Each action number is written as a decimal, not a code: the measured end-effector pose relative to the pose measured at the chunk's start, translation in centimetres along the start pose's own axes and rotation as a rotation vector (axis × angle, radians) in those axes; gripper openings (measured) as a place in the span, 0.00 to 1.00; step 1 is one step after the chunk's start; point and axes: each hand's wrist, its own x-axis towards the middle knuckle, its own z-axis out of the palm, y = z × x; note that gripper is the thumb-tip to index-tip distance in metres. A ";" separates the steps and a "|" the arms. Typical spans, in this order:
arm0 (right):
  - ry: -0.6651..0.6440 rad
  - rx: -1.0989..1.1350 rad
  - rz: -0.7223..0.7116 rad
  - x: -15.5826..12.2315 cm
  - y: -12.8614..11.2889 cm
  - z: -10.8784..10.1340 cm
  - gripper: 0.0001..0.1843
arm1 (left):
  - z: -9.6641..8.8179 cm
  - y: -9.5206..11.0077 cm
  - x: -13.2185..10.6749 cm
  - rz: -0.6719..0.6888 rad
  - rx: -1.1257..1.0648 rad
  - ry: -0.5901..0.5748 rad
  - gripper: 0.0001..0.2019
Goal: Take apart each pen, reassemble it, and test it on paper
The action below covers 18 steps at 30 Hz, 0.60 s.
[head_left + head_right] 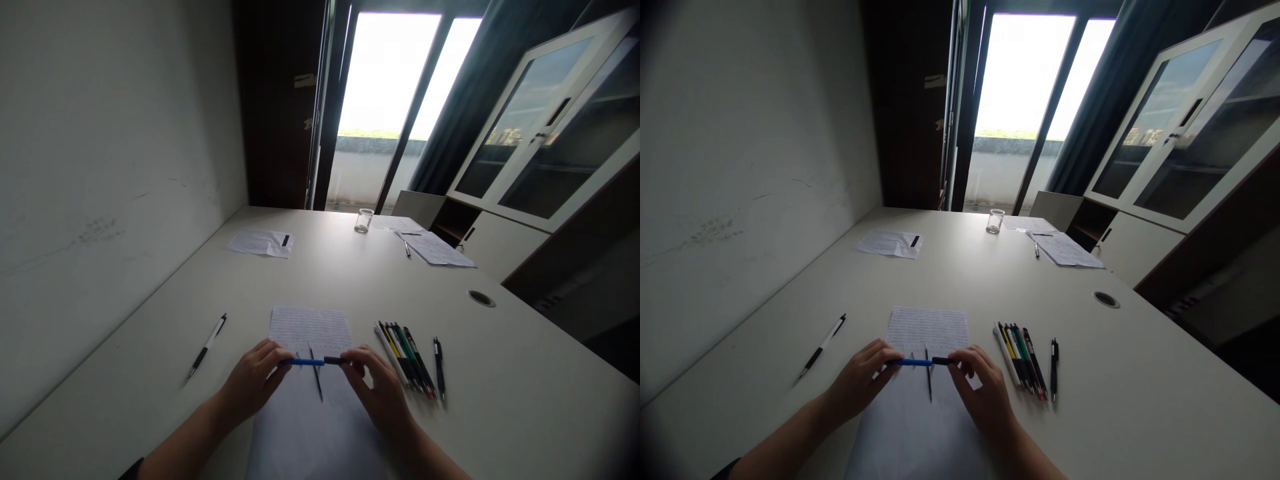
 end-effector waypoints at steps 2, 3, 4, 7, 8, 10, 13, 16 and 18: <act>0.007 0.010 0.006 0.0 0.0 0.0 0.09 | 0.0 0.0 0.0 0.008 0.000 0.004 0.07; 0.008 0.014 0.007 -0.1 0.0 0.0 0.09 | 0.0 0.0 0.0 0.010 0.001 0.006 0.06; 0.008 0.016 0.008 -0.1 0.1 0.0 0.09 | 0.0 0.0 0.0 0.013 0.000 0.007 0.06; -0.003 0.018 0.005 -0.2 0.1 0.0 0.09 | 0.1 -0.1 0.1 0.012 -0.007 0.008 0.06; -0.005 0.019 0.004 -0.3 0.1 0.0 0.09 | 0.1 -0.1 0.0 0.012 -0.011 0.008 0.06; -0.002 0.019 0.005 -0.3 0.1 0.0 0.09 | 0.1 -0.1 0.0 0.011 -0.018 0.005 0.06; -0.007 0.029 0.017 -0.3 0.0 0.0 0.08 | 0.1 -0.1 -0.2 0.005 -0.026 0.000 0.06; -0.017 0.049 0.043 -0.3 0.0 -0.1 0.07 | 0.1 -0.2 -0.2 0.000 -0.039 0.000 0.06; -0.018 0.068 0.074 -0.4 0.1 -0.1 0.06 | 0.1 -0.2 -0.1 -0.003 -0.045 -0.002 0.07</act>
